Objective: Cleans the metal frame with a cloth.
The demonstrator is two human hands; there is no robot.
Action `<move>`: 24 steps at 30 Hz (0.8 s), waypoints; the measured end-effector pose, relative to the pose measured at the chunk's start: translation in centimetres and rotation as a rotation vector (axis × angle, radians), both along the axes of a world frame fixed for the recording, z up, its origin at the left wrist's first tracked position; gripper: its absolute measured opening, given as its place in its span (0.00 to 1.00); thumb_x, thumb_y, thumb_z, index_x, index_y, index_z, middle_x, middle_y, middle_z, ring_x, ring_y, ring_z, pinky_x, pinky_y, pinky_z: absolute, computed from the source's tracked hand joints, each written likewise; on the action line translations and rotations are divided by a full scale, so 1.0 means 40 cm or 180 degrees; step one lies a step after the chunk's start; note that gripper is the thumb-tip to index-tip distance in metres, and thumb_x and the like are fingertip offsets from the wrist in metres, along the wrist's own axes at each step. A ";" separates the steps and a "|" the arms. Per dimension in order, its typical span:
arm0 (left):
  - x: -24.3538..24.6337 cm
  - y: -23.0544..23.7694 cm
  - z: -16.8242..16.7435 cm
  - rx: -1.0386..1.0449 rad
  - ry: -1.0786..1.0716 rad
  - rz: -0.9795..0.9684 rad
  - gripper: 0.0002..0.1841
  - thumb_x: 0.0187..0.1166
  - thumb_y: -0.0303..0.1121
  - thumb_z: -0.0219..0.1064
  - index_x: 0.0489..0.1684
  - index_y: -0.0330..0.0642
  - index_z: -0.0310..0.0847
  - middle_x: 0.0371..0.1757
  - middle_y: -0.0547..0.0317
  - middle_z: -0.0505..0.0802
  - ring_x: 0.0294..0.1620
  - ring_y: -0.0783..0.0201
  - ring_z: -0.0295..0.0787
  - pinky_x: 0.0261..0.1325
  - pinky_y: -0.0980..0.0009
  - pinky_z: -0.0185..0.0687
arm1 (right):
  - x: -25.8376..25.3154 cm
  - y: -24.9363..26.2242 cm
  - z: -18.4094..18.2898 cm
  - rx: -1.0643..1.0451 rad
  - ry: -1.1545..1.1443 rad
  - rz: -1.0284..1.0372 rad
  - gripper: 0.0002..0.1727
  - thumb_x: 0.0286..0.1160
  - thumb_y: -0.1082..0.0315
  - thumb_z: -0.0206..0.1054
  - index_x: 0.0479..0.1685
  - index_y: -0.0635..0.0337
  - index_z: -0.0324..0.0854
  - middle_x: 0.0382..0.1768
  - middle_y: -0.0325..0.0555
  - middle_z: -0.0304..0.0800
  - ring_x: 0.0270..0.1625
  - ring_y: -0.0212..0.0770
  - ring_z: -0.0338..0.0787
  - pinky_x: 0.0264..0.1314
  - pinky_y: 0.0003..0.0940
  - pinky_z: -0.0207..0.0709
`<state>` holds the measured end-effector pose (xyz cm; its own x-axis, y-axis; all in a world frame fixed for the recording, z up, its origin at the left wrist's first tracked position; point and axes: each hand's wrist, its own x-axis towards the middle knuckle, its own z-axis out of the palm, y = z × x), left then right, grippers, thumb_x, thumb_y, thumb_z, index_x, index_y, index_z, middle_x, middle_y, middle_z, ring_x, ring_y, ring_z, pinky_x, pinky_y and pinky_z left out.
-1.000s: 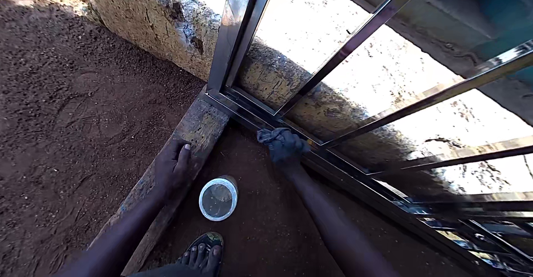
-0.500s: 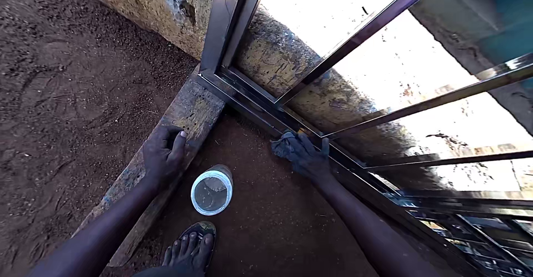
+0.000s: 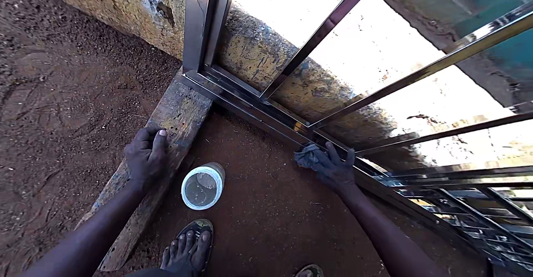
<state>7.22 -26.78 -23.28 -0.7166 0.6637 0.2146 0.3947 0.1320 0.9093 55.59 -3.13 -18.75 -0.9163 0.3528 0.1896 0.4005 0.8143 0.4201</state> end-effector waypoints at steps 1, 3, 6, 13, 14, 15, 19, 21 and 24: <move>0.001 0.006 0.000 0.0031 0.0034 -0.0014 0.16 0.86 0.39 0.54 0.49 0.34 0.81 0.24 0.67 0.83 0.21 0.82 0.77 0.28 0.82 0.76 | -0.023 0.000 -0.015 0.0064 0.0144 -0.0012 0.08 0.60 0.62 0.71 0.35 0.39 0.94 0.68 0.34 0.90 0.84 0.60 0.74 0.76 0.85 0.44; 0.001 0.013 0.003 0.0046 0.0038 -0.0060 0.17 0.86 0.40 0.55 0.49 0.33 0.81 0.25 0.68 0.82 0.21 0.83 0.76 0.28 0.83 0.75 | -0.157 -0.008 -0.052 0.0095 0.0470 0.0001 0.06 0.62 0.59 0.71 0.34 0.35 0.93 0.70 0.31 0.88 0.86 0.60 0.69 0.79 0.84 0.39; -0.005 0.011 -0.001 0.0024 -0.0067 -0.0136 0.19 0.87 0.40 0.54 0.51 0.29 0.80 0.27 0.66 0.83 0.22 0.82 0.79 0.30 0.81 0.80 | -0.460 -0.045 -0.077 -0.0085 0.1017 -0.0086 0.14 0.58 0.65 0.76 0.42 0.31 0.94 0.72 0.28 0.88 0.86 0.56 0.73 0.78 0.82 0.46; -0.001 0.029 0.027 0.0121 -0.0236 -0.0194 0.14 0.88 0.32 0.52 0.49 0.27 0.78 0.25 0.76 0.80 0.22 0.87 0.77 0.31 0.86 0.78 | -0.469 -0.194 0.005 -0.0609 0.3210 -0.1597 0.16 0.73 0.60 0.64 0.51 0.51 0.94 0.70 0.58 0.85 0.76 0.61 0.79 0.75 0.63 0.66; 0.004 0.031 0.028 0.0176 -0.0237 -0.0214 0.13 0.87 0.30 0.52 0.48 0.28 0.78 0.25 0.77 0.80 0.21 0.87 0.76 0.29 0.86 0.78 | -0.428 -0.228 0.025 -0.0817 0.3739 -0.1847 0.18 0.76 0.56 0.61 0.48 0.56 0.93 0.66 0.61 0.84 0.72 0.58 0.80 0.72 0.56 0.70; 0.008 0.027 0.029 0.0221 -0.0277 -0.0232 0.11 0.87 0.30 0.52 0.47 0.30 0.78 0.24 0.78 0.81 0.20 0.87 0.76 0.29 0.86 0.78 | -0.400 -0.256 0.026 -0.1044 0.4338 -0.1982 0.19 0.75 0.55 0.61 0.44 0.60 0.91 0.61 0.59 0.83 0.68 0.52 0.81 0.70 0.47 0.75; 0.004 0.025 0.033 0.0264 -0.0296 -0.0282 0.10 0.86 0.28 0.51 0.45 0.34 0.78 0.22 0.80 0.81 0.18 0.86 0.77 0.26 0.86 0.78 | -0.389 -0.295 0.014 -0.2814 0.6742 -0.2870 0.10 0.81 0.65 0.60 0.43 0.61 0.83 0.30 0.43 0.86 0.28 0.33 0.84 0.29 0.32 0.79; 0.005 0.023 0.030 0.0253 -0.0301 -0.0276 0.09 0.86 0.28 0.51 0.44 0.35 0.78 0.22 0.80 0.81 0.18 0.86 0.77 0.26 0.86 0.78 | -0.402 -0.274 0.021 -0.3153 0.7606 -0.3374 0.16 0.87 0.65 0.56 0.25 0.56 0.74 0.16 0.39 0.72 0.16 0.31 0.72 0.17 0.25 0.66; 0.014 0.021 0.034 0.0187 -0.0317 -0.0197 0.09 0.86 0.27 0.51 0.45 0.34 0.78 0.21 0.79 0.81 0.18 0.86 0.77 0.26 0.86 0.78 | -0.430 -0.231 0.074 -0.3293 0.8161 -0.3683 0.10 0.89 0.69 0.55 0.44 0.62 0.81 0.34 0.46 0.85 0.36 0.37 0.86 0.37 0.34 0.80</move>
